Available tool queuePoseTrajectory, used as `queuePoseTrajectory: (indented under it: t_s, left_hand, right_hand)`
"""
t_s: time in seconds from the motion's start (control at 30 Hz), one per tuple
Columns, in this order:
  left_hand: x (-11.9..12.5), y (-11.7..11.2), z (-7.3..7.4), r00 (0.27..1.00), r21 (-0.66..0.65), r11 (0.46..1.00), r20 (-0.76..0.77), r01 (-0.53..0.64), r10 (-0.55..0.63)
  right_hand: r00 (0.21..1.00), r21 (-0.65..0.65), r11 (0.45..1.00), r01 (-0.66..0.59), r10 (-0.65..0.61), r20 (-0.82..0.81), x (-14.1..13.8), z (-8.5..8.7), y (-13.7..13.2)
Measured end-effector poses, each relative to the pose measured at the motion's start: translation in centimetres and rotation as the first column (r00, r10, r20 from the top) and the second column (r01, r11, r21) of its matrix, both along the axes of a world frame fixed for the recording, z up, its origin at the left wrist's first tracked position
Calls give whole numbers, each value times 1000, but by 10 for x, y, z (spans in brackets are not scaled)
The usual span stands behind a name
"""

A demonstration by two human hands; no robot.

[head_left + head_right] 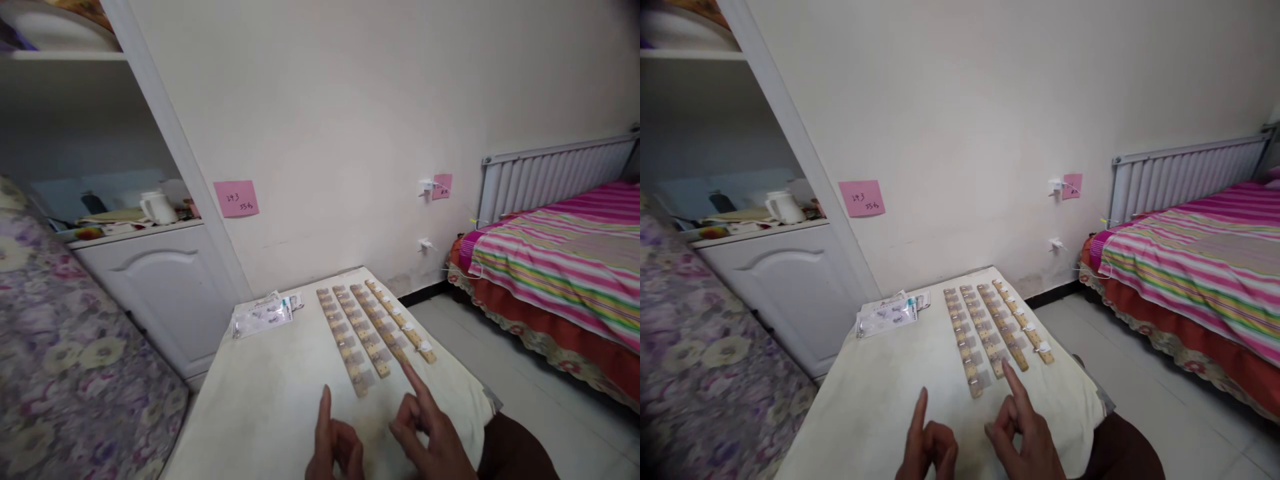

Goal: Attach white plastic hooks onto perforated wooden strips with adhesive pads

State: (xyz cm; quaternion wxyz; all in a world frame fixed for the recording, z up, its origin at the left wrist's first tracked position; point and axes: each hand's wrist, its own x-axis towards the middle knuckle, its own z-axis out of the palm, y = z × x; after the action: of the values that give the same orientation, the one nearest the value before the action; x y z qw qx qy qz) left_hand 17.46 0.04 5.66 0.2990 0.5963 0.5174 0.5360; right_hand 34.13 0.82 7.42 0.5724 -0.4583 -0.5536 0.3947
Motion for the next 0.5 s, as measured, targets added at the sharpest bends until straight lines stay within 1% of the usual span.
queuePoseTrajectory:
  t_s: [0.03, 0.1, 0.17, 0.2, 0.3, 0.4, 0.5]
  left_hand:
    - [1, 0, 13, 1000, 49, 999, 2, -5, 5]
    - [3, -1, 37, 999, 120, 992, -19, -36, 39]
    - [3, 0, 54, 992, 160, 983, -71, -87, 100]
    - [3, 0, 60, 987, 167, 980, -97, -110, 128]
    - [-2, 4, 66, 972, 156, 978, -168, -141, 167]
    - [-5, 7, 68, 963, 137, 979, -206, -150, 177]
    - [-5, 6, 74, 958, 120, 977, -204, -178, 200]
  right_hand:
    - [999, 41, 999, 17, -18, 33, 3, 10, 1]
    - [993, 84, 995, 48, -56, 100, 8, 28, 4]
    - [980, 136, 988, 69, -93, 178, 13, 41, 7]
    - [969, 169, 982, 81, -117, 218, 15, 46, 10]
    - [930, 239, 964, 113, -187, 317, 20, 53, 17]
    - [903, 244, 962, 124, -211, 375, 24, 56, 23]
    - [889, 236, 962, 136, -224, 399, 29, 57, 26]
